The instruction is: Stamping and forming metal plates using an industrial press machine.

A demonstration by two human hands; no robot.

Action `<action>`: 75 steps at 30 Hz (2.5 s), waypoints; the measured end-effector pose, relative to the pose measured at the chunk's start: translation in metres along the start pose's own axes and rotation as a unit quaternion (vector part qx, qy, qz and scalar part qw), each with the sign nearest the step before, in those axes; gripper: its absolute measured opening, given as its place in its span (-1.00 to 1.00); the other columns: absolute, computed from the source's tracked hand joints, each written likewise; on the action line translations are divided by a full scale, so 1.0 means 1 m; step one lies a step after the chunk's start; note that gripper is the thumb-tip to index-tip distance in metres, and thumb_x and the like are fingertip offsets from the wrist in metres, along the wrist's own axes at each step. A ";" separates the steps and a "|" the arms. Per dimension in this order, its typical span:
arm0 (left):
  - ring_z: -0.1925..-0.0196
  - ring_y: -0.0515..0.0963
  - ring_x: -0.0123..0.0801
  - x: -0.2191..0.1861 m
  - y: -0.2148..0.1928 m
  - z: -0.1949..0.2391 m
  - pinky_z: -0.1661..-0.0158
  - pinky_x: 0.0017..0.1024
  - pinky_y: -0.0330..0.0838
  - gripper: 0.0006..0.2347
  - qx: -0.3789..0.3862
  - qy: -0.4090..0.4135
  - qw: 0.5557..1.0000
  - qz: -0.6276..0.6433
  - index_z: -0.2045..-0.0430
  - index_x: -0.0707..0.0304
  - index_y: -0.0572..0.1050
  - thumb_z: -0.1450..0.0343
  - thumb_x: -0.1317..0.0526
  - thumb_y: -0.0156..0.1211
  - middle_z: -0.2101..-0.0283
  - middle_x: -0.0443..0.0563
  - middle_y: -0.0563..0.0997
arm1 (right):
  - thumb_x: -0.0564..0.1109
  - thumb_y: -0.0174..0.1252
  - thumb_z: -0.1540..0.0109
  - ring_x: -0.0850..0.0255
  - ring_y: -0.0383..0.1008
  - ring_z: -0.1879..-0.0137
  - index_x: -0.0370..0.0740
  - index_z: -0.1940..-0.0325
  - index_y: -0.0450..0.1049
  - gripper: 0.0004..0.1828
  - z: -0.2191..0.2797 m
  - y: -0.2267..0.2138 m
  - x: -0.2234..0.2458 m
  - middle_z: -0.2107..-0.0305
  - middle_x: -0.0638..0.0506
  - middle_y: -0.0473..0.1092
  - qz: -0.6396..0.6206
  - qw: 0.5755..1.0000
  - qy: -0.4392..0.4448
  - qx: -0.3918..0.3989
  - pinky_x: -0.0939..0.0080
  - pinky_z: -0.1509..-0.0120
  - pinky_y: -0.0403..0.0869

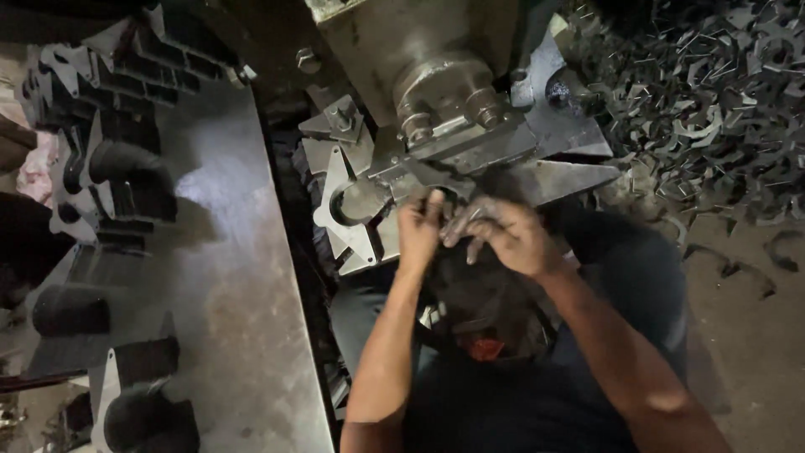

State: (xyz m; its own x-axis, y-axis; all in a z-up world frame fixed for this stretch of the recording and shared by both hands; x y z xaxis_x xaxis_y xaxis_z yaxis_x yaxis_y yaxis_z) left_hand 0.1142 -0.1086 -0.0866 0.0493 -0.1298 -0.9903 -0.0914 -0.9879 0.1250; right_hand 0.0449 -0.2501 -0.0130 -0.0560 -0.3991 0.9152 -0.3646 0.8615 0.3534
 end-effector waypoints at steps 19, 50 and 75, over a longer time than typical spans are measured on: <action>0.35 0.47 -0.64 -0.027 0.009 0.009 0.34 -0.61 0.38 -0.86 0.026 -0.008 0.995 -0.096 0.14 0.38 0.59 -0.50 0.29 0.23 0.31 -0.14 0.60 | -0.39 0.11 -0.20 -0.05 0.67 0.10 -0.29 -0.10 0.49 -0.63 -0.023 -0.034 0.016 0.23 -0.21 0.56 0.435 0.874 -0.196 -0.085 0.09 0.12 0.63; 0.05 0.54 0.25 -0.114 -0.017 0.024 0.07 -0.04 0.45 -0.39 -0.134 0.209 0.903 -0.352 -0.01 0.49 0.42 -0.14 0.17 0.56 0.06 0.40 0.49 | -0.25 0.28 -0.29 -0.26 0.46 -0.11 -0.27 -0.19 0.44 -0.62 -0.001 -0.007 0.062 -0.03 -0.25 0.37 0.594 0.742 -0.218 -0.221 -0.13 -0.11 0.49; 0.10 0.47 0.37 -0.098 -0.003 0.003 0.14 0.02 0.40 -0.72 -0.062 0.213 0.918 -0.329 0.08 0.39 0.34 -0.34 0.53 0.07 0.13 0.40 0.45 | -0.28 0.30 -0.32 -0.02 0.54 -0.04 -0.19 -0.09 0.61 -0.74 -0.026 -0.048 0.044 0.04 -0.12 0.46 0.560 0.737 -0.225 -0.305 0.05 -0.06 0.57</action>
State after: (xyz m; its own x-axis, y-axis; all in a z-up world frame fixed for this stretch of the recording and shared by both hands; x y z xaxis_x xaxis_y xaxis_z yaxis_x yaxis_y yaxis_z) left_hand 0.1067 -0.0927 0.0100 0.4398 0.5039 -0.7434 0.2096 -0.8625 -0.4606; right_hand 0.0837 -0.3008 0.0150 -0.3576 0.7234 0.5907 0.6222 0.6562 -0.4270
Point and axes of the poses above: each hand's wrist, its own z-axis away from the middle knuckle, its own y-axis out of the palm, x = y × z, the point moved 10 cm from there along -z, towards the middle knuckle
